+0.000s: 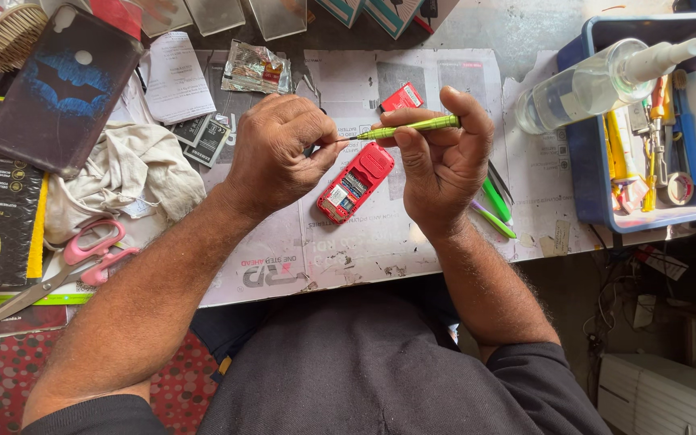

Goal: The person holds a red feature phone, navigates its menu, and removes the back cover and battery. They then use a green screwdriver to unscrew the back cover and place the battery on the table.

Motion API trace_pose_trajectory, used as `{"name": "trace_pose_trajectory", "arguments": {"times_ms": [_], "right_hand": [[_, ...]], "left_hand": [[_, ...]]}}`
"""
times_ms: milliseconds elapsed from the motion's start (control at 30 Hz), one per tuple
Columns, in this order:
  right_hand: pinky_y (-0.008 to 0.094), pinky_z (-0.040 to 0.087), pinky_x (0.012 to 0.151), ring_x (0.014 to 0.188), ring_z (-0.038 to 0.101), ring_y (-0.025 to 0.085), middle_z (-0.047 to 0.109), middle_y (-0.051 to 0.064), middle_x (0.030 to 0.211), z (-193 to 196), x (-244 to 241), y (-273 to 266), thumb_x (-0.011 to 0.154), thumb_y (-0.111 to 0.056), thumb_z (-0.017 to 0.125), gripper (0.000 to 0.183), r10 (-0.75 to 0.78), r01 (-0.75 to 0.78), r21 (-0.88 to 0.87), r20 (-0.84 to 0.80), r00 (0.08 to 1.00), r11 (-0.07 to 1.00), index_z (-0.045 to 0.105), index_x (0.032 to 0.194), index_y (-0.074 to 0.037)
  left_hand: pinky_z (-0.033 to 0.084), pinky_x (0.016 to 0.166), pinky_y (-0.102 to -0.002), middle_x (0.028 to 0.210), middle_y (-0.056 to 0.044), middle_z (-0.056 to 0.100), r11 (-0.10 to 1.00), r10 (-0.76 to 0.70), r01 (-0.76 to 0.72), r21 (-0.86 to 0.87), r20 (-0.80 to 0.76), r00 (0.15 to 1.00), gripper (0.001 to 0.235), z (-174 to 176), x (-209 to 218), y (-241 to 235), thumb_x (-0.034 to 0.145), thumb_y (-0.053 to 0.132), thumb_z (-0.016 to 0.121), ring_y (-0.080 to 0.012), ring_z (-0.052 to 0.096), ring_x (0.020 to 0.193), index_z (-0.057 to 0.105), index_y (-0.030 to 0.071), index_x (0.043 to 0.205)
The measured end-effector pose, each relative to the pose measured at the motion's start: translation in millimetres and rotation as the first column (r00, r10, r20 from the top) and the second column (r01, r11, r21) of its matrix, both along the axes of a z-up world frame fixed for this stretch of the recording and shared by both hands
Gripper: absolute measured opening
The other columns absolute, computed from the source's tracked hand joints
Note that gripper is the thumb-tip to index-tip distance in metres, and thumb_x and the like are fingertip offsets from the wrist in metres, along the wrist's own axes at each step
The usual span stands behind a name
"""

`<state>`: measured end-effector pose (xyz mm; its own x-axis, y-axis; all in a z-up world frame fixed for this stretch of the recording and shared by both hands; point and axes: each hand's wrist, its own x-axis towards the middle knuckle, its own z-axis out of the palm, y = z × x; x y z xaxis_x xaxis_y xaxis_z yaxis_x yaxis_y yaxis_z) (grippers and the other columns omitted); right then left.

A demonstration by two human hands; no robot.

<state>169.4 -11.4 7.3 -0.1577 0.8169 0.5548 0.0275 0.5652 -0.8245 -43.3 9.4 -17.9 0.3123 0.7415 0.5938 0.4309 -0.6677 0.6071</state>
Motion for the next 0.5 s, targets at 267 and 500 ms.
{"name": "trace_pose_trajectory", "arguments": {"times_ms": [267, 500], "right_hand": [[0.036, 0.068, 0.094, 0.108, 0.074, 0.023, 0.071, 0.020, 0.118, -7, 5, 0, 0.118, -0.006, 0.055, 0.045, -0.001, 0.001, -0.001, 0.009, 1.000, 1.000, 0.028, 0.154, -0.014], [0.034, 0.067, 0.094, 0.105, 0.074, 0.022, 0.071, 0.020, 0.116, -12, 45, -13, 0.118, -0.001, 0.056, 0.048, -0.063, 0.056, 0.057, 0.138, 0.988, 0.997, 0.028, 0.154, -0.014]], "left_hand": [[0.049, 0.068, -0.040, 0.075, -0.002, 0.062, 1.000, 0.011, -0.011, -0.018, -0.009, 1.000, 0.028, 1, 1, 1, 0.081, 0.016, 0.093, -0.0197, 0.062, 0.068, 0.066, 0.011, 0.083], [0.047, 0.076, -0.042, 0.094, -0.005, 0.066, 0.998, -0.058, 0.060, 0.010, -0.169, 0.984, 0.040, 2, 1, -1, 0.077, 0.033, 0.094, -0.0252, 0.060, 0.080, 0.070, 0.008, 0.099]]}}
